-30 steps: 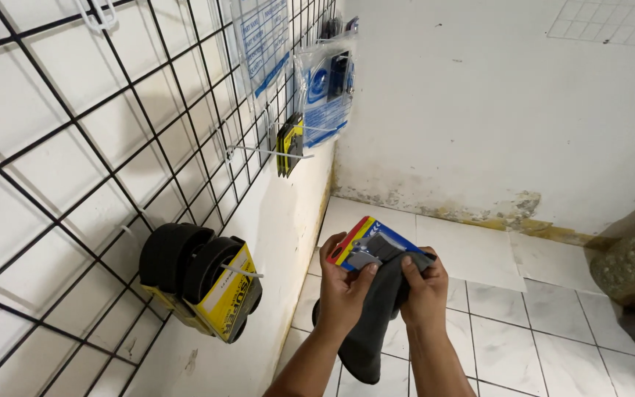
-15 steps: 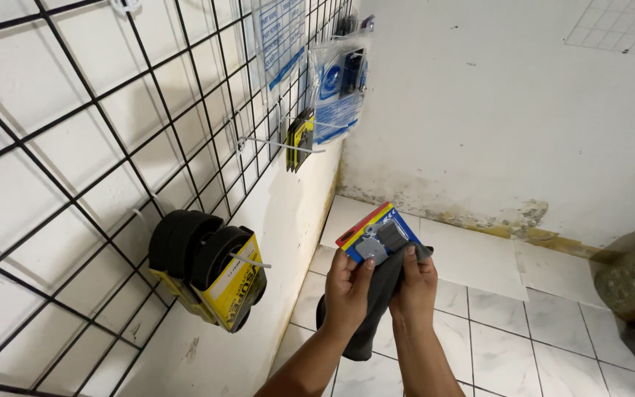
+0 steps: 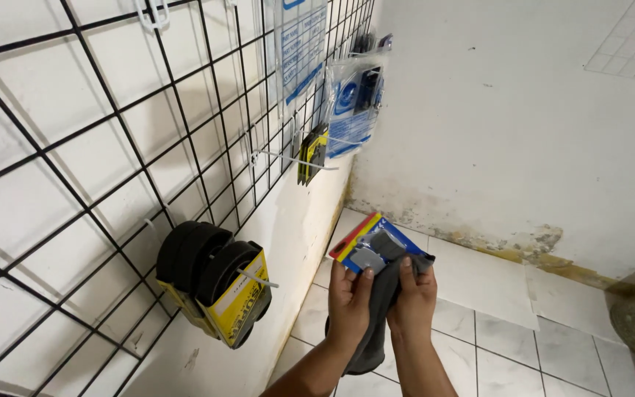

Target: Cleaning and inspecting a package of brake pads using a cloth.

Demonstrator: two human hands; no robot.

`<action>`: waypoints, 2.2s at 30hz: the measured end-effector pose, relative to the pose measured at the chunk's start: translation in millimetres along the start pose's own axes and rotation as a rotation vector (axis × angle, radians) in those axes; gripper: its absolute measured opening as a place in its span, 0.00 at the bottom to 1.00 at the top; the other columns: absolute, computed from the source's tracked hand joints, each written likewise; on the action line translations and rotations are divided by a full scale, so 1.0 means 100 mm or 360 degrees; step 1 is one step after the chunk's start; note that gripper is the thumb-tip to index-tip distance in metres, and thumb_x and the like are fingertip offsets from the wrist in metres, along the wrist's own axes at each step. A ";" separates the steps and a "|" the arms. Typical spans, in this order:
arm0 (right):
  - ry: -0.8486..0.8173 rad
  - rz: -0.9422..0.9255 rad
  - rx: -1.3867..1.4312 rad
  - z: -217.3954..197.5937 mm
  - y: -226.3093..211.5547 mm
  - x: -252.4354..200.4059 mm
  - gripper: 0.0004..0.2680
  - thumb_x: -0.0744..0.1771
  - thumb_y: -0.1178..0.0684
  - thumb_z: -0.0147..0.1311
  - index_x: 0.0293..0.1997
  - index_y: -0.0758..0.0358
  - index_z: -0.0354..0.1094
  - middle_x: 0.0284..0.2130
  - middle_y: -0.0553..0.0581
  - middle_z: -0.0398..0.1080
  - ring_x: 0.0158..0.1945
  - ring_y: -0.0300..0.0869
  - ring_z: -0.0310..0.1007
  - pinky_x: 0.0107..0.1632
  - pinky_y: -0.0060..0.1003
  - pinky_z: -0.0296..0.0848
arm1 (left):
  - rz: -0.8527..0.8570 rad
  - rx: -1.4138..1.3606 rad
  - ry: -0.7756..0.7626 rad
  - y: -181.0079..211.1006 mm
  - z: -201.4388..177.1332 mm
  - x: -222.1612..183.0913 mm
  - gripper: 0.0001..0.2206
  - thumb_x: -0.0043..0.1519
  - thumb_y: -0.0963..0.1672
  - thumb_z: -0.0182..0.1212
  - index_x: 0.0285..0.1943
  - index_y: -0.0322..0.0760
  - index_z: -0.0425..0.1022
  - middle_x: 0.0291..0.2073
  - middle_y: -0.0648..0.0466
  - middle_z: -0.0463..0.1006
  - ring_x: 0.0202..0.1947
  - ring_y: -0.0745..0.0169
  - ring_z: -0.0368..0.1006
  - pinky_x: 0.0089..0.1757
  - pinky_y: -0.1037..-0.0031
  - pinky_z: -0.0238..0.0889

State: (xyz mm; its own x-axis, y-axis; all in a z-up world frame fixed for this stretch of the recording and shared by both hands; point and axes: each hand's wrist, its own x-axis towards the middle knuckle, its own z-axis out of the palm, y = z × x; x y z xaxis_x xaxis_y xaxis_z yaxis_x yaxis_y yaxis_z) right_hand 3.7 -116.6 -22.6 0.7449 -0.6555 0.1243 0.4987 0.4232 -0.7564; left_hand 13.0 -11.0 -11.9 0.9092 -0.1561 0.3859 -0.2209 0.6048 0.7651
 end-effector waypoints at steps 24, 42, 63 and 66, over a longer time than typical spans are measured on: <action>-0.0119 0.0192 0.0026 0.10 0.23 0.18 0.07 0.70 0.57 0.52 0.48 0.74 0.68 0.39 0.62 0.74 0.38 0.41 0.73 0.44 0.31 0.72 | 0.0026 -0.0003 0.0078 0.12 -0.34 0.23 0.18 0.66 0.37 0.53 0.66 0.31 0.63 0.55 0.43 0.78 0.52 0.62 0.74 0.52 0.74 0.65; 0.0106 0.0152 -0.0094 -0.07 -0.15 -0.39 0.06 0.68 0.66 0.52 0.49 0.68 0.65 0.40 0.61 0.72 0.40 0.40 0.69 0.45 0.33 0.68 | 0.0063 0.0114 0.0054 0.09 0.00 -0.23 0.40 0.65 0.37 0.56 0.82 0.42 0.32 0.53 0.42 0.80 0.41 0.67 0.74 0.43 0.82 0.65; 0.0124 0.0252 -0.0253 -0.01 -0.28 -0.50 0.07 0.71 0.57 0.49 0.49 0.73 0.67 0.38 0.64 0.72 0.40 0.43 0.70 0.46 0.37 0.69 | -0.0037 0.0093 -0.0021 0.27 -0.08 -0.26 0.40 0.63 0.35 0.55 0.81 0.42 0.34 0.60 0.36 0.77 0.53 0.55 0.79 0.47 0.75 0.72; -0.0051 0.0128 -0.0199 -0.04 -0.22 -0.52 0.11 0.68 0.67 0.51 0.56 0.70 0.63 0.41 0.64 0.72 0.42 0.43 0.69 0.48 0.36 0.68 | -0.0103 0.0088 0.0020 0.29 -0.07 -0.28 0.41 0.62 0.35 0.55 0.82 0.44 0.33 0.57 0.37 0.79 0.51 0.57 0.79 0.46 0.75 0.72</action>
State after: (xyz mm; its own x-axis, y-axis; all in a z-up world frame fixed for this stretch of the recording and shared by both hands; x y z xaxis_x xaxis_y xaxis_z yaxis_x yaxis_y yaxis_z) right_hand -48.3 -94.3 -15.0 0.7950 -0.6014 0.0791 0.3794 0.3912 -0.8385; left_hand -16.1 16.0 -4.1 0.9266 -0.1834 0.3282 -0.1801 0.5497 0.8157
